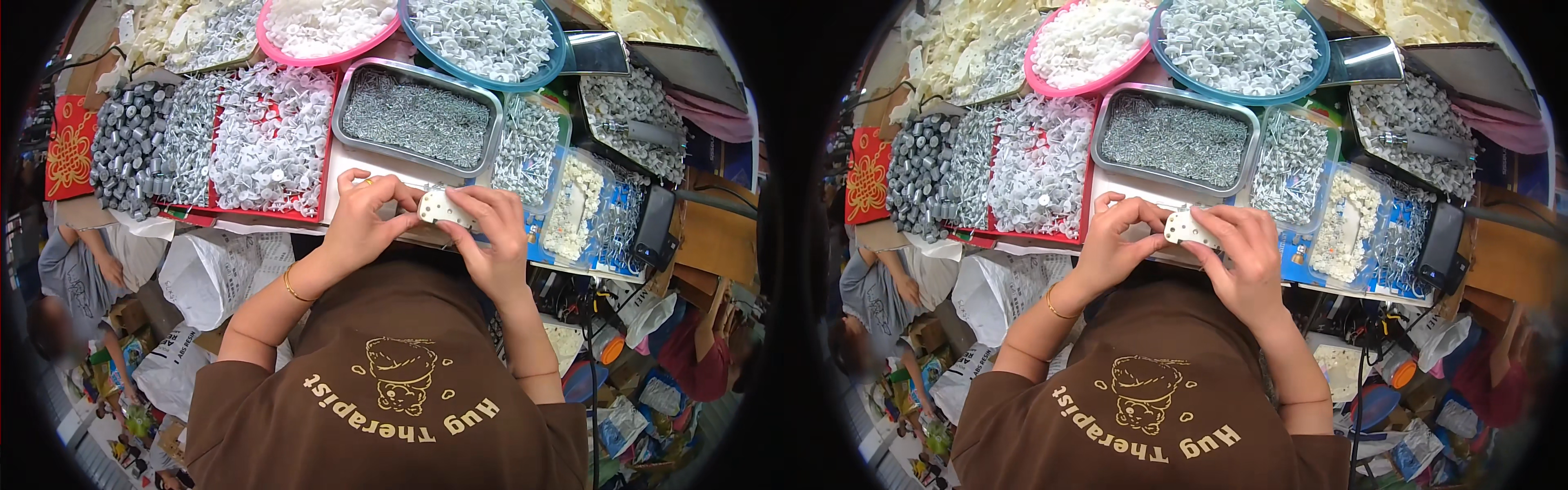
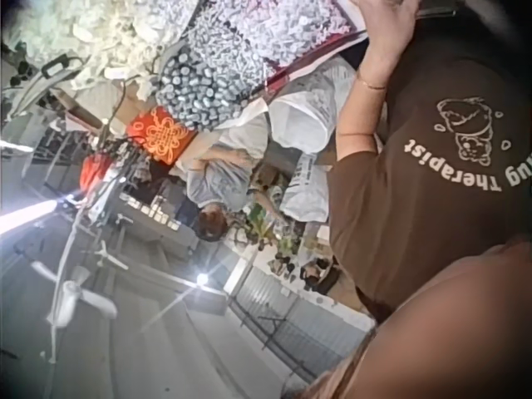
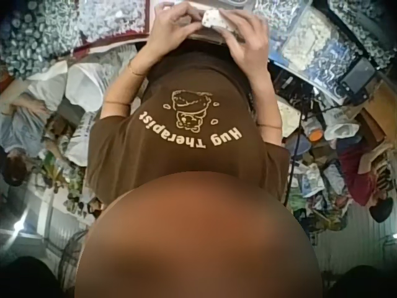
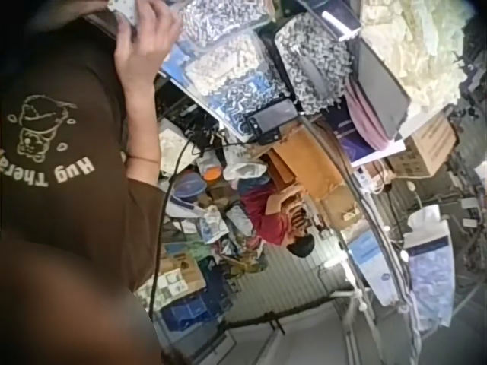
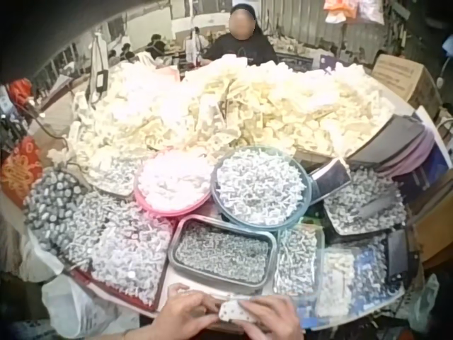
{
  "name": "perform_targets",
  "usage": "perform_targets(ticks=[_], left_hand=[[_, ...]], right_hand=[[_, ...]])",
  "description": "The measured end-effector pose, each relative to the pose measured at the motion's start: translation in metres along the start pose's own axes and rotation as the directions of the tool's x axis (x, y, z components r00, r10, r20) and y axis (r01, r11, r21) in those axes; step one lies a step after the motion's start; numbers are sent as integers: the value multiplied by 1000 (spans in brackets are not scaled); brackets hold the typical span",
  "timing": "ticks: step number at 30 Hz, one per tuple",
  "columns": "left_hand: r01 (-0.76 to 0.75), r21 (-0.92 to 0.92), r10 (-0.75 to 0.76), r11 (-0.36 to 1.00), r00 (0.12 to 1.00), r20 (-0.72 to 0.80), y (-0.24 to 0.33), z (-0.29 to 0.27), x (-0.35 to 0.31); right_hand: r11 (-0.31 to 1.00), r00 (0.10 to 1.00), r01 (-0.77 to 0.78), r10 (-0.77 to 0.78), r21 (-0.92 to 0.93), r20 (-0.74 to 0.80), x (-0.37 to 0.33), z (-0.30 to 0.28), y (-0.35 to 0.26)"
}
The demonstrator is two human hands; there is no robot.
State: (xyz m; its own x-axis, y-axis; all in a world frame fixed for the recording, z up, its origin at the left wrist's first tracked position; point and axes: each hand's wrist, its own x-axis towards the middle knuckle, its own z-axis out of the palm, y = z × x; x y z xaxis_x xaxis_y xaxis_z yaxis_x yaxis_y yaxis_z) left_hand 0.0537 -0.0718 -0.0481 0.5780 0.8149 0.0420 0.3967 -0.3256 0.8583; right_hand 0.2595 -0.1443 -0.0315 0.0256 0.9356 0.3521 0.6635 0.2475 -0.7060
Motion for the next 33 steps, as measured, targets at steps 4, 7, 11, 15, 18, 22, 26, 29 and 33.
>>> perform_targets(ticks=[4,7,11,15,18,22,26,29,33], left_hand=[[10,-16,-9,1000,999,43,5,-5,3],[19,2,-19,1000,999,43,7,-4,3],[8,-1,-8,1000,996,87,5,-8,3],[-51,29,47,998,991,124,5,-6,3],[-128,179,109,975,988,110,9,-2,-1],[-159,234,147,959,987,68,10,4,-1],[-178,233,174,956,984,36,19,4,1],[-187,218,185,958,982,31,22,2,4],[-148,148,136,978,987,92,22,-2,8]], right_hand=[[1000,999,-11,10,23,37,3,-6,-5],[1000,999,-15,15,8,31,2,-5,-5],[998,997,-62,61,21,43,-2,-2,-4],[998,995,-68,67,18,75,0,-6,-2],[1000,995,-11,10,17,96,2,-7,0],[999,995,-34,34,7,90,0,-5,0],[999,991,-39,38,-1,130,3,-16,-2],[987,981,-162,162,-9,105,3,-31,-11],[983,974,-181,175,28,144,-10,-29,5]])
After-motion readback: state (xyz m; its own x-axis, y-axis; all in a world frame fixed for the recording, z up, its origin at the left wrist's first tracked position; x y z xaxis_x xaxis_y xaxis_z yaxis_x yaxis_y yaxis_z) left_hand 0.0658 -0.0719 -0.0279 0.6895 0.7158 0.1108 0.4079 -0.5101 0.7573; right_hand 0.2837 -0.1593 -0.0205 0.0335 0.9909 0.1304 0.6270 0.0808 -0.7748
